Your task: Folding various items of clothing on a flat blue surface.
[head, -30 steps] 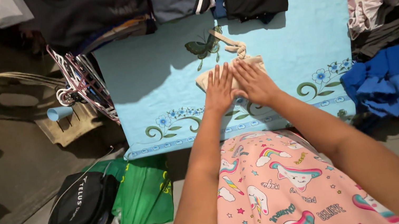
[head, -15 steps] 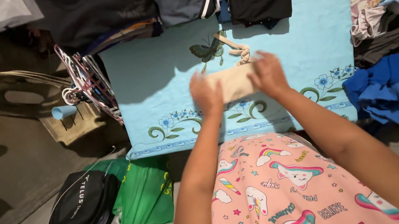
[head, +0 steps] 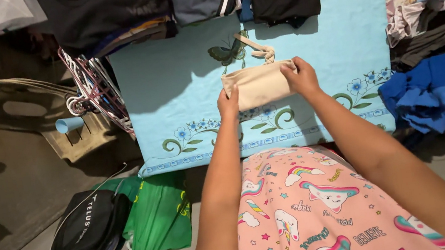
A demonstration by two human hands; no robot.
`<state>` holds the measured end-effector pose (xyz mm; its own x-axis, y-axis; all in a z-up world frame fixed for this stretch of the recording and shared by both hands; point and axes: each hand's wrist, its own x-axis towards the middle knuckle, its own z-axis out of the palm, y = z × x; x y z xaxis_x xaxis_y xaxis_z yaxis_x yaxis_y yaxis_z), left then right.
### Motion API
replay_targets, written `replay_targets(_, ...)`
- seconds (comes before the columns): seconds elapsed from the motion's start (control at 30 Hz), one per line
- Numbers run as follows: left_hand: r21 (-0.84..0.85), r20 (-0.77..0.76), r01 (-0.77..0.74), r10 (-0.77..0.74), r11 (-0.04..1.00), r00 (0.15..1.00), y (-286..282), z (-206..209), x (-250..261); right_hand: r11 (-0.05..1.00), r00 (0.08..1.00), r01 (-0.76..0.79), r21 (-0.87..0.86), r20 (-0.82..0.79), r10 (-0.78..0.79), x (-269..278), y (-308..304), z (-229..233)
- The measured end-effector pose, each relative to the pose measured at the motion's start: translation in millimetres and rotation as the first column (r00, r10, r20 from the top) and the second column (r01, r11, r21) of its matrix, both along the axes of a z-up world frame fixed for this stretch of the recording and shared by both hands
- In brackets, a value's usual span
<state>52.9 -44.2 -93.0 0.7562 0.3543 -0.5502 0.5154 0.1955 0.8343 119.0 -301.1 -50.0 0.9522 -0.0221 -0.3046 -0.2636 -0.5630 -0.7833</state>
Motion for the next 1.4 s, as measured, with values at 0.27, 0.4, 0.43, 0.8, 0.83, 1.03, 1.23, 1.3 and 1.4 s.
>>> replay_targets(0.27,-0.126,-0.212,0.185,-0.209,0.975,0.955,2,61,6,0.956,0.946,0.021,0.293,-0.316,0.076,-1,14,48)
replay_targets(0.4,-0.671,-0.034,0.137,-0.214,0.729,0.976,17,74,-5,0.948,0.92,-0.051,0.315,-0.354,0.168,15,7,85)
replay_targets(0.43,-0.668,-0.023,0.143,-0.212,0.73,0.977,21,81,0,0.947,0.924,-0.057,0.316,-0.344,0.17,28,9,92)
replay_targets(0.8,-0.731,0.423,0.135,0.289,0.669,0.859,39,201,140,0.083,0.95,-0.061,0.995,0.032,0.312,148,94,259)
replay_targets(0.83,-0.729,0.428,0.137,0.29,0.671,0.856,38,192,158,0.081,0.949,-0.065,0.995,0.037,0.314,164,112,255)
replay_targets(1.03,-0.841,0.357,0.012,0.538,0.541,0.764,41,131,244,0.63,0.945,-0.2,0.75,0.317,-0.077,268,187,135)
replay_targets(1.23,-0.854,0.016,-0.242,0.488,0.461,0.873,48,32,269,0.992,0.821,-0.124,0.015,0.564,0.094,260,202,132)
replay_targets(1.3,-0.914,0.176,-0.029,0.461,0.404,0.87,45,40,264,0.973,0.766,-0.173,-0.154,0.6,0.231,249,211,161)
replay_targets(1.4,-0.878,0.175,-0.071,0.456,0.473,0.873,41,83,254,0.904,0.664,-0.213,-0.37,0.624,0.412,258,220,165)
